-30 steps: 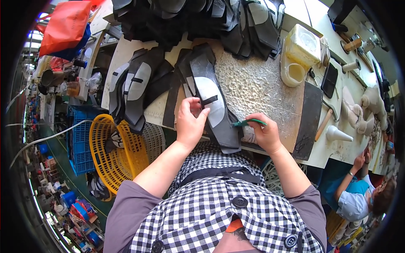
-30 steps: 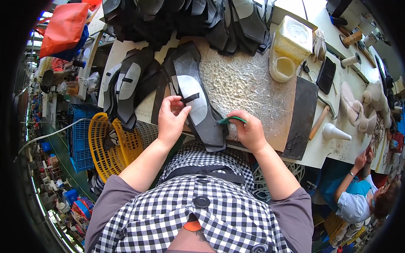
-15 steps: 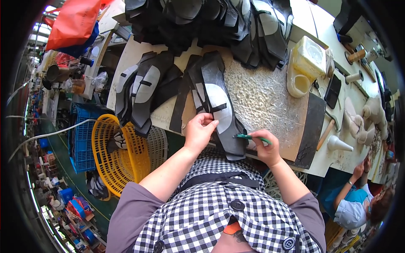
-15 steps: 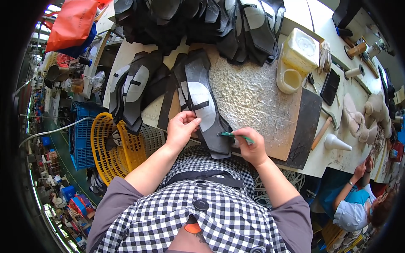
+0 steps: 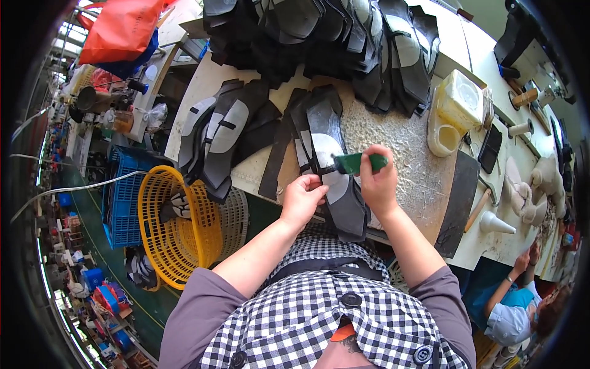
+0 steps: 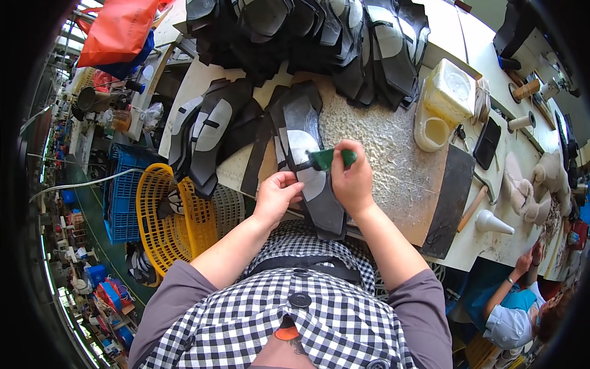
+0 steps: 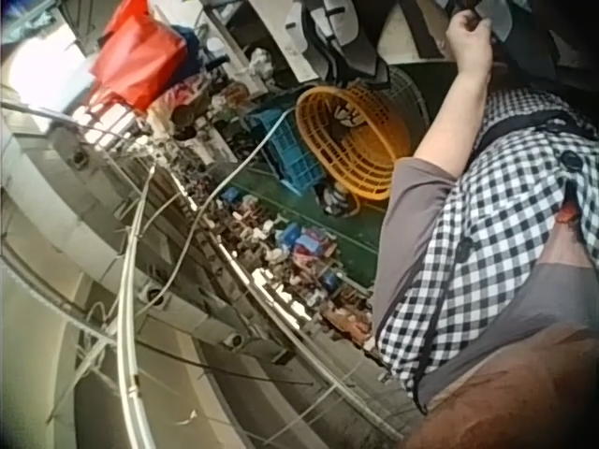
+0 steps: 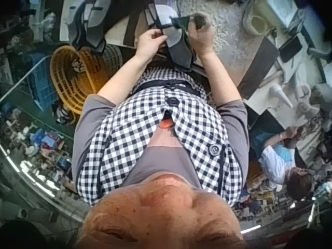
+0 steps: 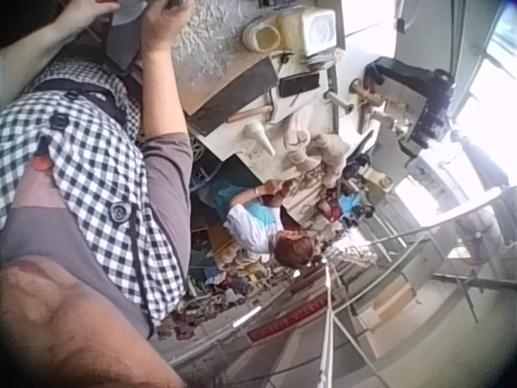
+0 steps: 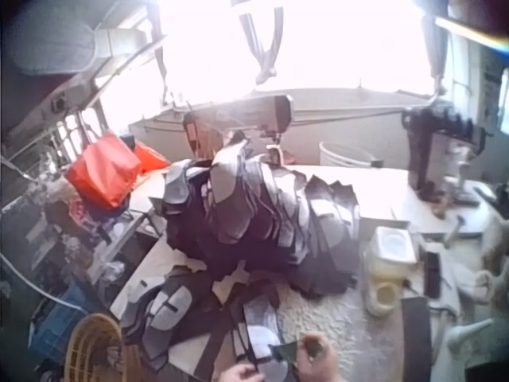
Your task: Applying adhesive to shoe upper components using a handheld scraper tool at a manufacturing workstation.
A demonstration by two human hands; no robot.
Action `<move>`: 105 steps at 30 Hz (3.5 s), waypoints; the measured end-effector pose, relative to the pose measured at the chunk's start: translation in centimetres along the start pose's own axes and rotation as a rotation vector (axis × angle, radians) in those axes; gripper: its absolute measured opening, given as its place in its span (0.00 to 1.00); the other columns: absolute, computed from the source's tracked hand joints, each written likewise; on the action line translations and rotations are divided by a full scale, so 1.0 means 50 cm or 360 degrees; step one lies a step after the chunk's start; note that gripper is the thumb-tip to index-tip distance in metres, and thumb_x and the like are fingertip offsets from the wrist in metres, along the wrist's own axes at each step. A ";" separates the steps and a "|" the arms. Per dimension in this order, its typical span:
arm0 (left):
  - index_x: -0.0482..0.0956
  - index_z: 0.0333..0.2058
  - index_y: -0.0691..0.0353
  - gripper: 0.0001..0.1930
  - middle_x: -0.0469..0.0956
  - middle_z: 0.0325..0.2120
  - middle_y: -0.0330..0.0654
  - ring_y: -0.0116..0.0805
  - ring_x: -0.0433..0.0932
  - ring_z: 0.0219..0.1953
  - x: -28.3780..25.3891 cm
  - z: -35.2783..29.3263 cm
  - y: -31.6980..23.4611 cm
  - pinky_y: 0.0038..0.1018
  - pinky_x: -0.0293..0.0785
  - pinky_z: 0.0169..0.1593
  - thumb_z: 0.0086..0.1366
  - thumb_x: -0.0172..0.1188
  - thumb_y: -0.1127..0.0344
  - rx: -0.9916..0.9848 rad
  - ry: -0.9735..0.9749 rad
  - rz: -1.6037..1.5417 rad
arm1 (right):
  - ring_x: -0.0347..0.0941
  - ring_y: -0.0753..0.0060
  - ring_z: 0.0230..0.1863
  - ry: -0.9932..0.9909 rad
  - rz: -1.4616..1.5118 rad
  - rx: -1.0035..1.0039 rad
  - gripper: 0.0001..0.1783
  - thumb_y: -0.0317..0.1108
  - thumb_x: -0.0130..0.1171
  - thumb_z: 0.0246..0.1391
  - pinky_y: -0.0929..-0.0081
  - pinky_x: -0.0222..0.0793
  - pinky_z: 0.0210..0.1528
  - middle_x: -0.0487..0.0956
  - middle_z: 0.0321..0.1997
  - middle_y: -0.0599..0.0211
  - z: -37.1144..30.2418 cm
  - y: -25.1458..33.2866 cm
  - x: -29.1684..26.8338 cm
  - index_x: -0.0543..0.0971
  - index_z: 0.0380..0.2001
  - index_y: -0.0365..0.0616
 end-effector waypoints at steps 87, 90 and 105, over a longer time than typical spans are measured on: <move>0.57 0.63 0.57 0.40 0.71 0.38 0.51 0.37 0.75 0.35 -0.024 0.252 -0.172 0.29 0.74 0.41 0.51 0.64 0.70 0.0279 0.0239 0.1135 | 0.73 0.72 0.43 -0.0530 0.0061 0.0146 0.06 0.21 0.58 0.54 0.77 0.68 0.48 0.77 0.39 0.64 -0.035 -0.004 -0.197 0.76 0.36 0.40; 0.62 0.59 0.62 0.37 0.65 0.43 0.47 0.32 0.73 0.33 -0.021 0.165 -0.176 0.27 0.74 0.41 0.51 0.69 0.64 0.0513 0.0005 0.1066 | 0.71 0.76 0.38 -0.0998 -0.0275 0.0262 0.07 0.28 0.57 0.58 0.79 0.68 0.43 0.77 0.39 0.68 0.039 -0.007 -0.356 0.77 0.40 0.41; 0.63 0.56 0.62 0.34 0.70 0.32 0.38 0.25 0.72 0.30 -0.035 0.133 -0.073 0.23 0.74 0.38 0.50 0.68 0.72 0.0292 0.0052 0.0780 | 0.75 0.77 0.33 -0.0290 0.0451 0.1012 0.09 0.32 0.56 0.58 0.79 0.75 0.32 0.77 0.35 0.67 0.052 -0.133 -0.239 0.75 0.42 0.45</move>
Point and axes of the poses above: each hand's wrist, its own z-axis towards the middle knuckle, its own x-axis out of the palm, y = z × x, the point moved 5 cm from there along z, towards the middle knuckle
